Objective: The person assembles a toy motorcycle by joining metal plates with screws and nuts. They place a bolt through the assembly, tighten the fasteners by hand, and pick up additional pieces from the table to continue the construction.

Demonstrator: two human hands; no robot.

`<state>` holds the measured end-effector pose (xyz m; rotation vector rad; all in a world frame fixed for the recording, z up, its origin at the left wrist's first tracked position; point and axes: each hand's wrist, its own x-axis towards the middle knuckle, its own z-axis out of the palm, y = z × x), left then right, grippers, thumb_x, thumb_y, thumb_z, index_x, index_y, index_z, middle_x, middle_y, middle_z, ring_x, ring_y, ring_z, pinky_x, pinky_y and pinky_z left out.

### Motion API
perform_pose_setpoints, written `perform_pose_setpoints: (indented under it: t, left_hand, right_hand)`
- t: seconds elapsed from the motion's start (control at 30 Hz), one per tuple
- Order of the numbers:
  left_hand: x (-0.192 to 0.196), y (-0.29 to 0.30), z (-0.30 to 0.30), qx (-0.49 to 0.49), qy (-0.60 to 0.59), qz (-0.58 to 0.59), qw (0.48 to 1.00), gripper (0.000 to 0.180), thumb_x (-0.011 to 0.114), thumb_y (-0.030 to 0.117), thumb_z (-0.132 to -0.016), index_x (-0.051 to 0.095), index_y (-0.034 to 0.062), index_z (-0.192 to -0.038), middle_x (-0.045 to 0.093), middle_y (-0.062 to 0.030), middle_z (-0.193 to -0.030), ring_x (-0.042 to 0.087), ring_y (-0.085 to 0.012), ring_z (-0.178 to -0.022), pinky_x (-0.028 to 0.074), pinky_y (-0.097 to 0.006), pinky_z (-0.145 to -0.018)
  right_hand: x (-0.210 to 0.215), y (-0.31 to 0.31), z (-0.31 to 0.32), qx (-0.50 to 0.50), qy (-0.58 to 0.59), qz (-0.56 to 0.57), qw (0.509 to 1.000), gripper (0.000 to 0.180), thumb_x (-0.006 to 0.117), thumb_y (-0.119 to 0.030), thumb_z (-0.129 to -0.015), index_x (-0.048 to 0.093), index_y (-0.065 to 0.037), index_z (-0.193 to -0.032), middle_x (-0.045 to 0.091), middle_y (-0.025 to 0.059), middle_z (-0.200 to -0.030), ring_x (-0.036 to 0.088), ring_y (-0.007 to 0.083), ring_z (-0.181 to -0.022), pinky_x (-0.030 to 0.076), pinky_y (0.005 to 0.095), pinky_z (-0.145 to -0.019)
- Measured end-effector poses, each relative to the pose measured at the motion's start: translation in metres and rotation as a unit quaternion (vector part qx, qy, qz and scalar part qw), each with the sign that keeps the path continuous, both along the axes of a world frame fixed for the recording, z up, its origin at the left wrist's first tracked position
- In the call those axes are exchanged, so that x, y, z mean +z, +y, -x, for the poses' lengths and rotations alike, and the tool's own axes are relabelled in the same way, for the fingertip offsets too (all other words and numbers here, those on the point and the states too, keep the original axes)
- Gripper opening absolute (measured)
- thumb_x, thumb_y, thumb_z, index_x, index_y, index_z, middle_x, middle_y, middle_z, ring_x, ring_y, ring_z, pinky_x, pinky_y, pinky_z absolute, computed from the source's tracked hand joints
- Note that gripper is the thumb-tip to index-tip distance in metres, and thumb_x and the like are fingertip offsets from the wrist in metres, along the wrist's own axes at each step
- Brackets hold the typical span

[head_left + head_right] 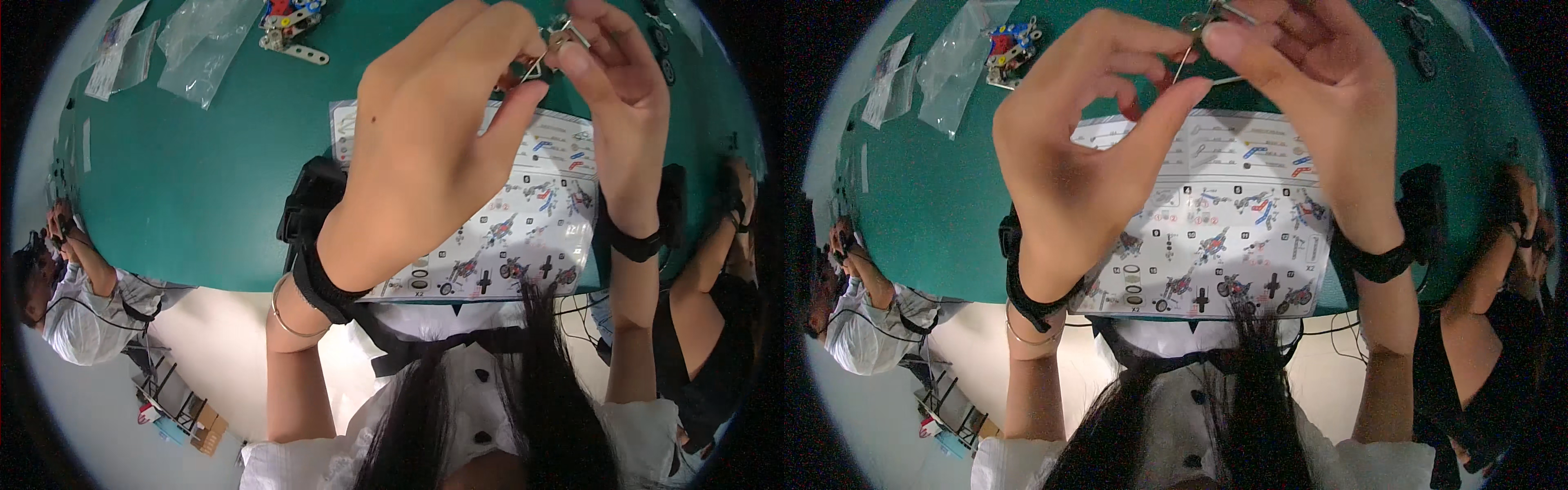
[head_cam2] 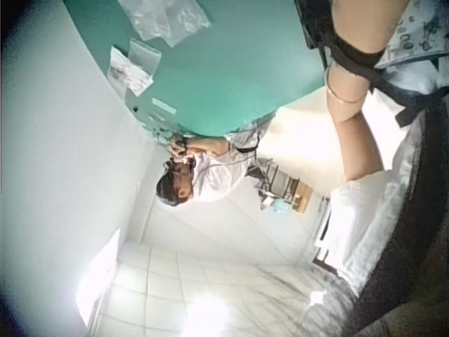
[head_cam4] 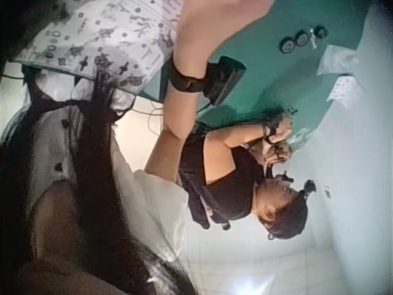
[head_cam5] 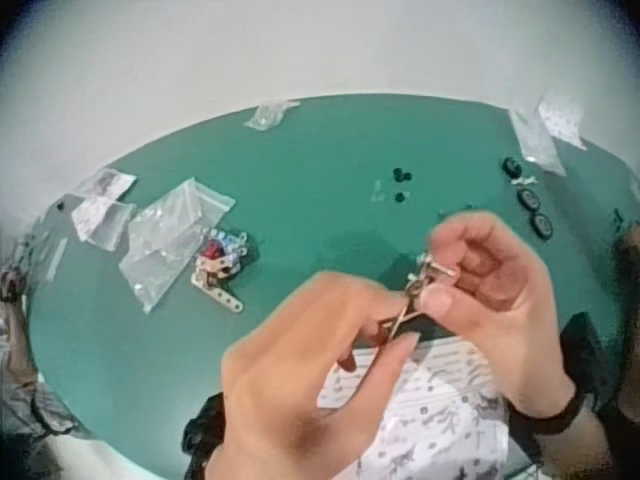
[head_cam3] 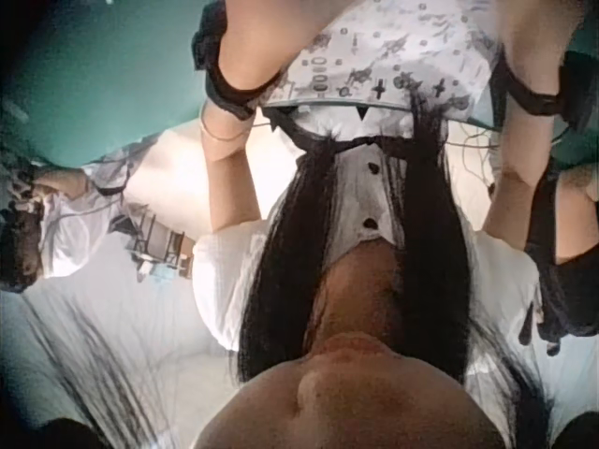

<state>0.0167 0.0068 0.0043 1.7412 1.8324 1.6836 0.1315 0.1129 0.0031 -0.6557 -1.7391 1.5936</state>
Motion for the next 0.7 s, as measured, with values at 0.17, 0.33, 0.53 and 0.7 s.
perform_pose_setpoints:
  t: [0.17,0.33,0.53,0.7]
  left_hand:
    - [0.0,-0.008,0.001,-0.012,-0.002,-0.002,1.0,0.023,0.069,-0.007,-0.073,0.056,-0.0007,-0.092,0.061,-0.0103,-0.081,0.064,-0.0207,-0.068,0.048,-0.026,-0.06]
    - [0.0,-0.011,0.001,-0.019,-0.015,0.005,1.0,0.024,0.069,-0.007,-0.074,0.057,-0.0011,-0.093,0.062,-0.0105,-0.082,0.064,-0.0202,-0.069,0.048,-0.026,-0.06]
    - [-0.002,-0.015,0.002,-0.018,-0.045,0.013,0.999,0.024,0.069,-0.006,-0.074,0.057,-0.0015,-0.094,0.063,-0.0107,-0.083,0.064,-0.0197,-0.069,0.048,-0.025,-0.061]
    - [-0.001,-0.014,0.0,-0.023,-0.071,0.019,0.997,0.025,0.069,-0.006,-0.074,0.057,-0.0019,-0.096,0.063,-0.0109,-0.085,0.064,-0.0192,-0.07,0.048,-0.025,-0.062]
  right_hand:
    - [0.01,-0.007,0.005,-0.02,-0.047,-0.102,0.993,0.027,0.067,-0.006,-0.084,0.054,-0.001,-0.108,0.056,-0.0005,-0.086,0.055,0.0075,-0.08,0.043,0.0206,-0.073]
    - [-0.01,0.005,-0.002,-0.006,0.023,-0.116,0.993,0.03,0.07,-0.016,-0.084,0.055,-0.003,-0.106,0.055,-0.0009,-0.087,0.054,0.0068,-0.081,0.042,0.0198,-0.073]
    - [0.014,-0.009,0.005,0.012,-0.019,-0.087,0.996,0.028,0.069,-0.016,-0.085,0.054,-0.003,-0.105,0.054,-0.0015,-0.088,0.053,0.0065,-0.083,0.041,0.0202,-0.074]
    - [0.012,-0.012,0.006,-0.013,0.001,-0.118,0.993,0.027,0.068,-0.014,-0.086,0.053,-0.003,-0.105,0.053,-0.0008,-0.091,0.052,0.0068,-0.086,0.041,0.0205,-0.076]
